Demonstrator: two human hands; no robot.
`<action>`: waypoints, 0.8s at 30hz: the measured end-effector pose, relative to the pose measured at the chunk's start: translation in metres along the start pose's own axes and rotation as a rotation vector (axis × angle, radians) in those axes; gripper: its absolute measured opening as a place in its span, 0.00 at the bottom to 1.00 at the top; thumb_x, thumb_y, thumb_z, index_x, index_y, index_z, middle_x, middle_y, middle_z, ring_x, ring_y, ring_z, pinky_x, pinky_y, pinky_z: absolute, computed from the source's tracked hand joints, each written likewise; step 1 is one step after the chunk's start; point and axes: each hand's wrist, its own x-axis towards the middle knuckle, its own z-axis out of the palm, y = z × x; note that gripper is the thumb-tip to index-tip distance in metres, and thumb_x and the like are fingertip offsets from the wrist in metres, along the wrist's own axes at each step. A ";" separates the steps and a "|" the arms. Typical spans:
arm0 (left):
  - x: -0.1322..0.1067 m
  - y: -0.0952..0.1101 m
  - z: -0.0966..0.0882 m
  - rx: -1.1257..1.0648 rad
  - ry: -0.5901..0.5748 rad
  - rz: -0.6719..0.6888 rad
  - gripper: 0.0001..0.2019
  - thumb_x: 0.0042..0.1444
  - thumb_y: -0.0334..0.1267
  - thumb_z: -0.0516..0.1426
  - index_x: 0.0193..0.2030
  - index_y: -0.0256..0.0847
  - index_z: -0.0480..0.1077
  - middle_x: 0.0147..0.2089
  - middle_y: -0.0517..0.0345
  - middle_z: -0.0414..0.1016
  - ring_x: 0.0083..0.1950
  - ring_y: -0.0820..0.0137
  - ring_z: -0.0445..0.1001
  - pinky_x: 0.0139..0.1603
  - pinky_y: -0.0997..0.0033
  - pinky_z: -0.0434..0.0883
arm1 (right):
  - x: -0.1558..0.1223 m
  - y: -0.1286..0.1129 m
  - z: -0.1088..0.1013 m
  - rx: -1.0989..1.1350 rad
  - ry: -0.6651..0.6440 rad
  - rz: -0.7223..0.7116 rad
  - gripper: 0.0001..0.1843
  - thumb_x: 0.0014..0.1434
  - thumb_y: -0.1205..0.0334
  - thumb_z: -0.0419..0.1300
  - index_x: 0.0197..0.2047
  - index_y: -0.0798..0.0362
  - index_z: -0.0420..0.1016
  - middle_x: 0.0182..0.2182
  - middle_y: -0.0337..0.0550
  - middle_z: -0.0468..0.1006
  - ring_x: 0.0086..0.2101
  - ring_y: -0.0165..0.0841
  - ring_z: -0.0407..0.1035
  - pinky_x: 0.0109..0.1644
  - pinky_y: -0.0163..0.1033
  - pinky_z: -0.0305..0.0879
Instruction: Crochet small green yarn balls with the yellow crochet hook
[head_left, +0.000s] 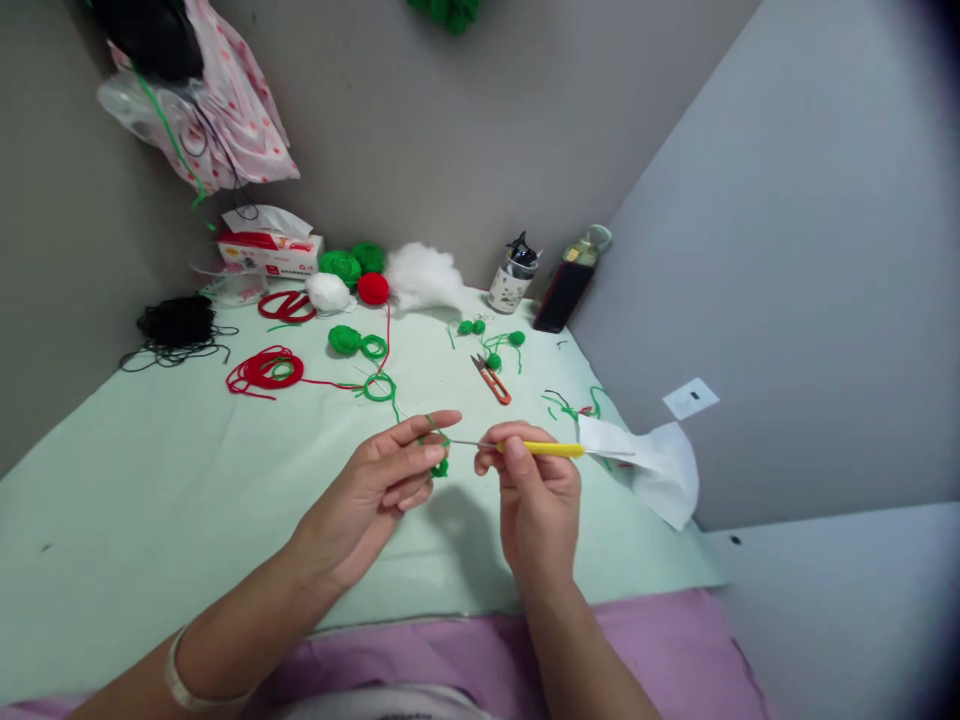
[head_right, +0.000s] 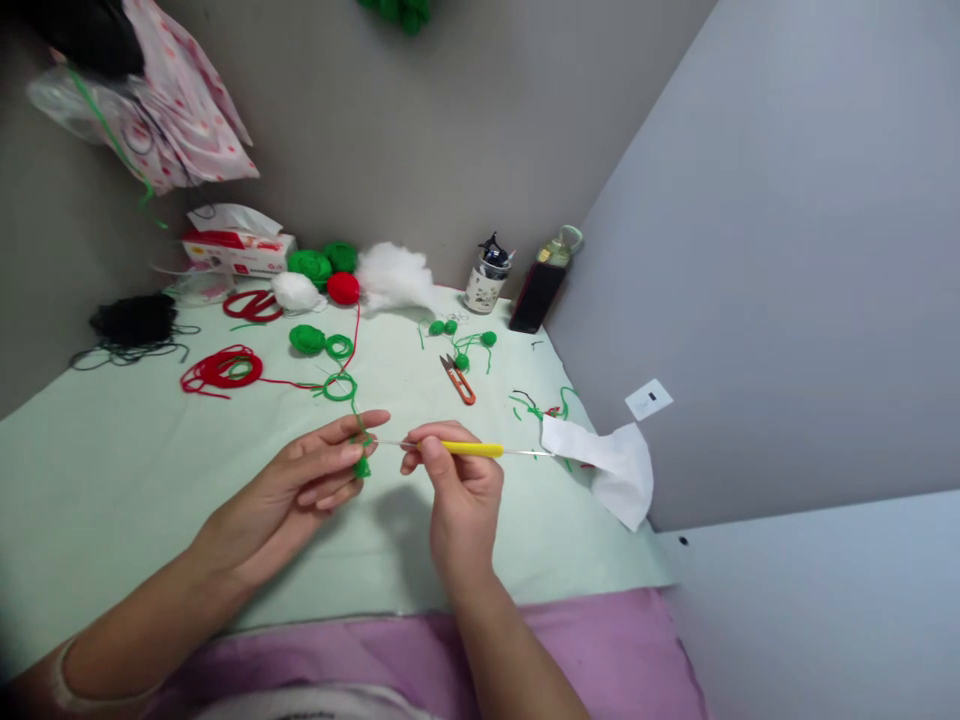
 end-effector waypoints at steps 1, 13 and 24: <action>0.000 0.000 -0.001 -0.002 -0.003 -0.004 0.14 0.53 0.32 0.70 0.48 0.38 0.83 0.34 0.62 0.71 0.21 0.87 0.45 0.21 0.82 0.53 | 0.001 -0.001 -0.001 0.021 0.013 0.019 0.08 0.62 0.56 0.68 0.34 0.50 0.84 0.31 0.40 0.79 0.27 0.29 0.71 0.34 0.38 0.71; 0.016 0.018 0.005 0.171 -0.049 0.150 0.07 0.53 0.37 0.71 0.33 0.39 0.78 0.28 0.64 0.70 0.22 0.83 0.52 0.22 0.80 0.54 | 0.030 -0.011 0.016 -0.005 -0.263 0.037 0.06 0.63 0.57 0.68 0.38 0.48 0.85 0.30 0.37 0.80 0.29 0.28 0.70 0.34 0.37 0.71; 0.054 0.041 -0.030 0.208 0.020 0.216 0.06 0.54 0.32 0.71 0.33 0.38 0.78 0.32 0.63 0.72 0.26 0.82 0.63 0.28 0.82 0.66 | 0.114 0.020 -0.026 -1.033 -0.425 -0.122 0.16 0.67 0.60 0.62 0.57 0.46 0.77 0.45 0.41 0.82 0.41 0.32 0.75 0.46 0.39 0.72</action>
